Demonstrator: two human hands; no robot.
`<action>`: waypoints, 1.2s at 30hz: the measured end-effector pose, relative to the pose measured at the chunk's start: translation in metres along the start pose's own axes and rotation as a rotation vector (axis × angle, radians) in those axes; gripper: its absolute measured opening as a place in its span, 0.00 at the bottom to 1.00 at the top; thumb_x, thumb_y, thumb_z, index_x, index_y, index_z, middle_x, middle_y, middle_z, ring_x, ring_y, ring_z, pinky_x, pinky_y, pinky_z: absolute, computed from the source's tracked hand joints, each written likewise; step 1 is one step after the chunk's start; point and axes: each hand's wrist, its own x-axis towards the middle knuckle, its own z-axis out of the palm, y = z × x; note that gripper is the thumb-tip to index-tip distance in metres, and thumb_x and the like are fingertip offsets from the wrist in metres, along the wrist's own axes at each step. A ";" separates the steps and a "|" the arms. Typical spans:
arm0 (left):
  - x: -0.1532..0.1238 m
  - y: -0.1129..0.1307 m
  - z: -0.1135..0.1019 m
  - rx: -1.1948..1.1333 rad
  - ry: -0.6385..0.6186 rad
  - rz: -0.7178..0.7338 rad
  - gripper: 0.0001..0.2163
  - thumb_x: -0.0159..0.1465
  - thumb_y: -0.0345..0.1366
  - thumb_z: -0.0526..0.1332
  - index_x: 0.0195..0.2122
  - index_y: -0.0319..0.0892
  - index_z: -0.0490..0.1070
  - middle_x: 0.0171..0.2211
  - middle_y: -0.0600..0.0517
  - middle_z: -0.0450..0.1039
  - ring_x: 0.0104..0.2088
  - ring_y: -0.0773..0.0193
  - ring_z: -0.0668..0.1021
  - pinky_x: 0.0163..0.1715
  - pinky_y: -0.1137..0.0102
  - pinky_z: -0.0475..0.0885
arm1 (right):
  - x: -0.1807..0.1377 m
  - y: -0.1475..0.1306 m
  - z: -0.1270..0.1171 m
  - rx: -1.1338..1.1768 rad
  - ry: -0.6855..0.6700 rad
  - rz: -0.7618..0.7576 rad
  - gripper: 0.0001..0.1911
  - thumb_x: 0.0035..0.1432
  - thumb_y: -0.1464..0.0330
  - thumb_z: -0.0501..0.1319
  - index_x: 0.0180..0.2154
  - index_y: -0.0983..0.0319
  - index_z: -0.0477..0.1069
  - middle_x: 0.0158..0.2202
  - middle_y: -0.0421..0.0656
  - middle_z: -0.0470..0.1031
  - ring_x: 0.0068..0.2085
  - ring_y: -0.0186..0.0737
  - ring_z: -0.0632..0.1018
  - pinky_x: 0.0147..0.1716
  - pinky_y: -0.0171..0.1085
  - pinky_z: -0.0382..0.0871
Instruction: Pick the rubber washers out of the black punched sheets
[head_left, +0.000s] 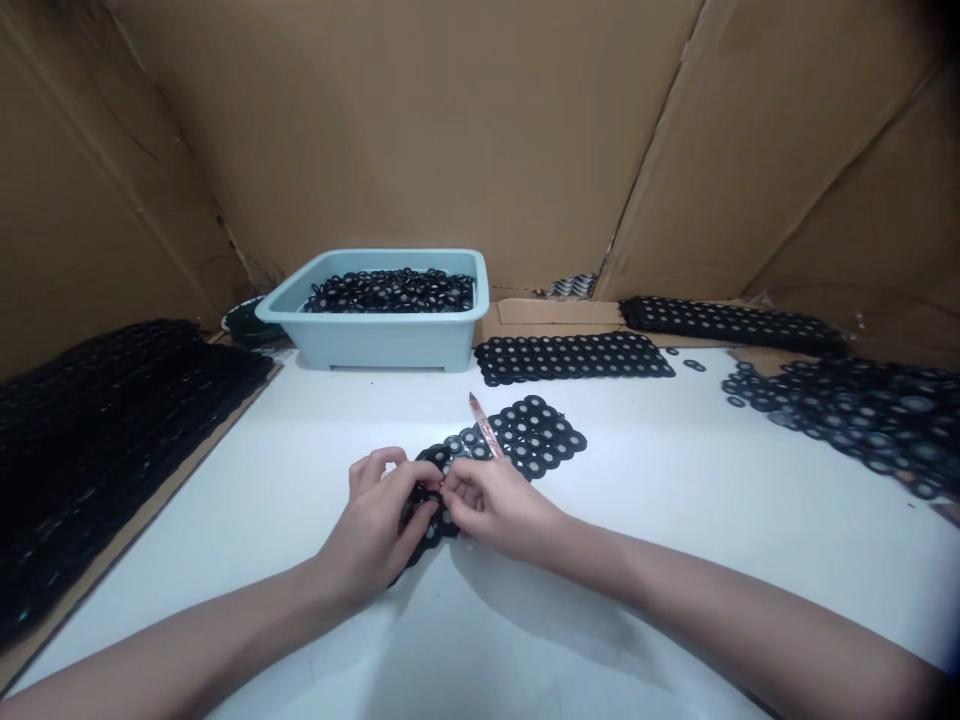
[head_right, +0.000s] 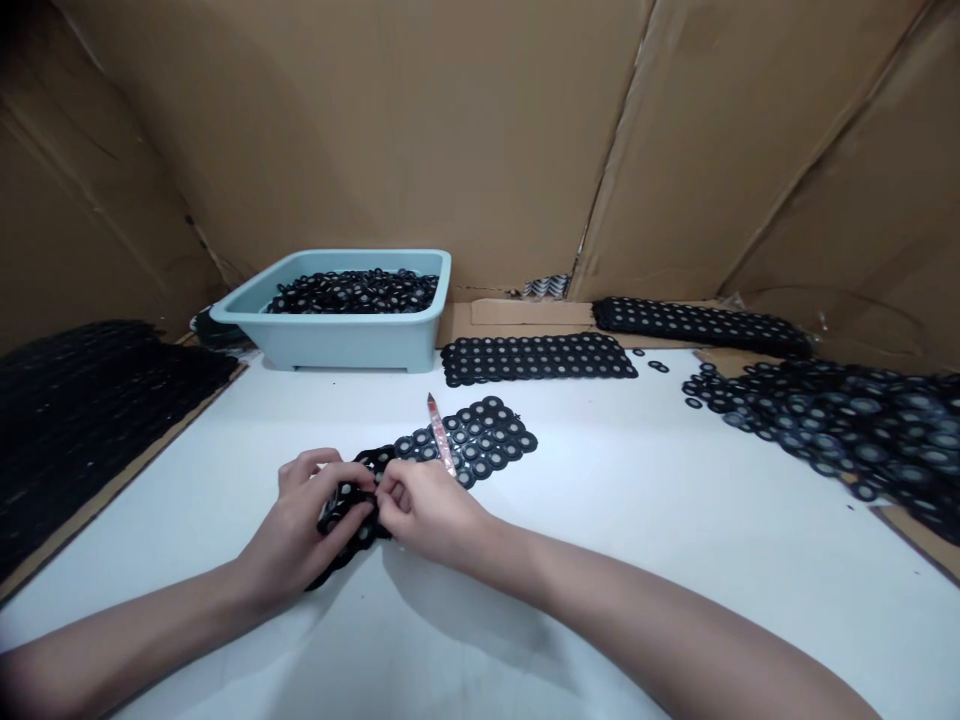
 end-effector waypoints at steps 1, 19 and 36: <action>0.000 0.001 0.000 -0.001 0.003 -0.020 0.08 0.58 0.27 0.51 0.39 0.44 0.59 0.34 0.52 0.67 0.41 0.61 0.63 0.41 0.64 0.56 | 0.000 -0.001 0.001 -0.027 0.013 -0.021 0.04 0.50 0.74 0.51 0.25 0.63 0.61 0.20 0.37 0.66 0.22 0.29 0.68 0.21 0.29 0.59; -0.001 0.004 -0.009 -0.003 -0.009 -0.025 0.10 0.59 0.29 0.51 0.38 0.49 0.68 0.35 0.53 0.70 0.39 0.60 0.66 0.40 0.61 0.57 | 0.002 0.004 0.000 0.183 0.034 0.094 0.04 0.54 0.72 0.48 0.28 0.62 0.58 0.20 0.34 0.60 0.19 0.26 0.64 0.18 0.27 0.57; 0.018 -0.015 -0.022 -0.452 -0.075 -0.388 0.08 0.59 0.36 0.50 0.35 0.44 0.68 0.34 0.52 0.71 0.37 0.62 0.71 0.40 0.63 0.64 | -0.010 0.004 0.006 -0.172 0.001 -0.240 0.11 0.55 0.75 0.46 0.40 0.62 0.62 0.38 0.44 0.64 0.36 0.34 0.68 0.36 0.35 0.64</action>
